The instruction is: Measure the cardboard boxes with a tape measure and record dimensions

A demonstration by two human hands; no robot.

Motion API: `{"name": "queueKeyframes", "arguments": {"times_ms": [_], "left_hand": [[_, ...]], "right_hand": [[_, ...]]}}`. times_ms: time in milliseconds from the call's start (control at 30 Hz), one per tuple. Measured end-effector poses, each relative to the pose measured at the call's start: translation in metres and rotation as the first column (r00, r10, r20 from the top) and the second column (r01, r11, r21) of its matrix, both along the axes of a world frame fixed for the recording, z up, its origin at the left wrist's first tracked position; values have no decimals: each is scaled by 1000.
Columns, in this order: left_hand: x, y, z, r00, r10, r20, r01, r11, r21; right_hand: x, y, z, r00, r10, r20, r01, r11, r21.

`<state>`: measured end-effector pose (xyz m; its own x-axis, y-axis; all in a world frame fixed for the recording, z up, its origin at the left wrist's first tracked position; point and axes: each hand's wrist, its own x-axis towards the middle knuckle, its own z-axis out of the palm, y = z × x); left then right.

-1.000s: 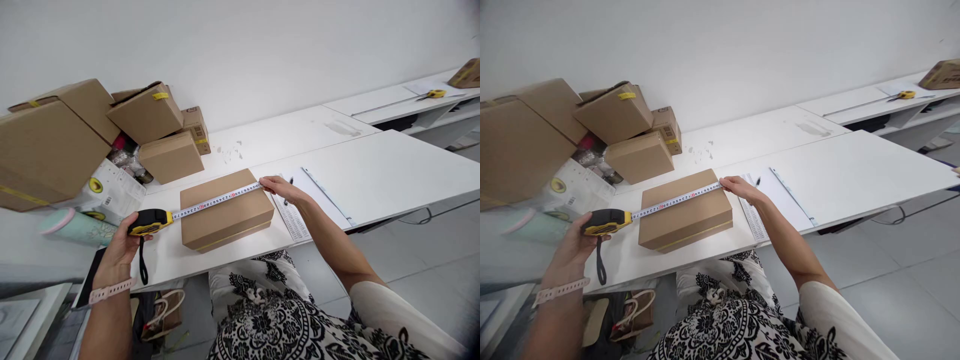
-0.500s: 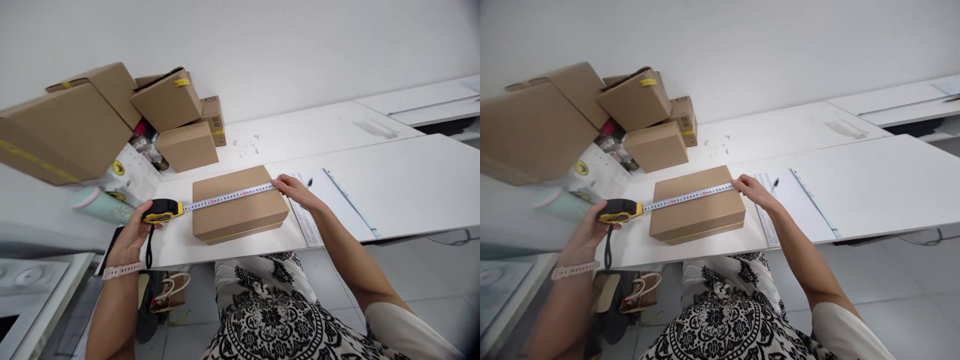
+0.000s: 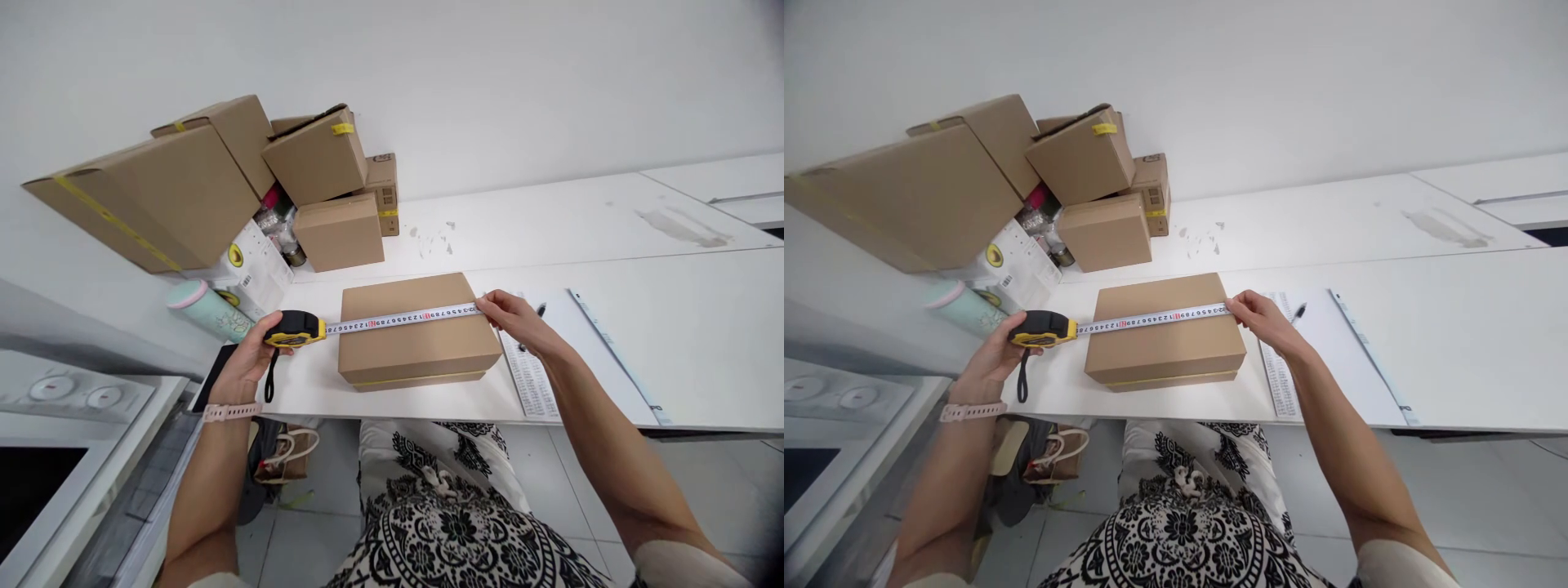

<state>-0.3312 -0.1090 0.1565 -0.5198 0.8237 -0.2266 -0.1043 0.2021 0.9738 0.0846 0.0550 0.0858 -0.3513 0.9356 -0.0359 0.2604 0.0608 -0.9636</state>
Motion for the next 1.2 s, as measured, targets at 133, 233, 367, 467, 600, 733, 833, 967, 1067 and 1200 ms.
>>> {"name": "queueKeyframes", "arguments": {"times_ms": [133,233,367,467,600,733,833,967,1067,1200], "left_hand": [[15,-32,19,986,-157,-55,161,985,68],[37,-61,21,936,-348,-55,351,936,42],[91,-88,-10,726,-621,296,639,768,43],[144,-96,-36,522,-694,496,719,671,183],[202,-98,-37,438,-702,562,697,660,280],[230,-100,-20,508,-627,591,613,745,263],[236,-102,-17,554,-549,626,541,809,230],[239,-105,-23,586,-515,625,508,835,212],[241,-108,-27,583,-519,625,512,832,213],[243,-109,-28,569,-524,634,526,824,209]], "right_hand": [[9,-2,37,991,-120,-66,128,985,116],[19,-2,82,976,-190,-111,217,916,338],[14,9,122,991,-131,39,93,858,506],[-10,29,119,990,-51,131,-17,880,474],[-54,62,84,987,153,40,-157,923,352],[-87,80,52,973,229,35,-229,931,285],[-100,81,38,964,241,111,-263,928,263],[-106,78,28,958,209,198,-261,922,287],[-106,77,25,952,201,230,-266,915,303],[-105,78,24,940,188,283,-278,906,320]]}}
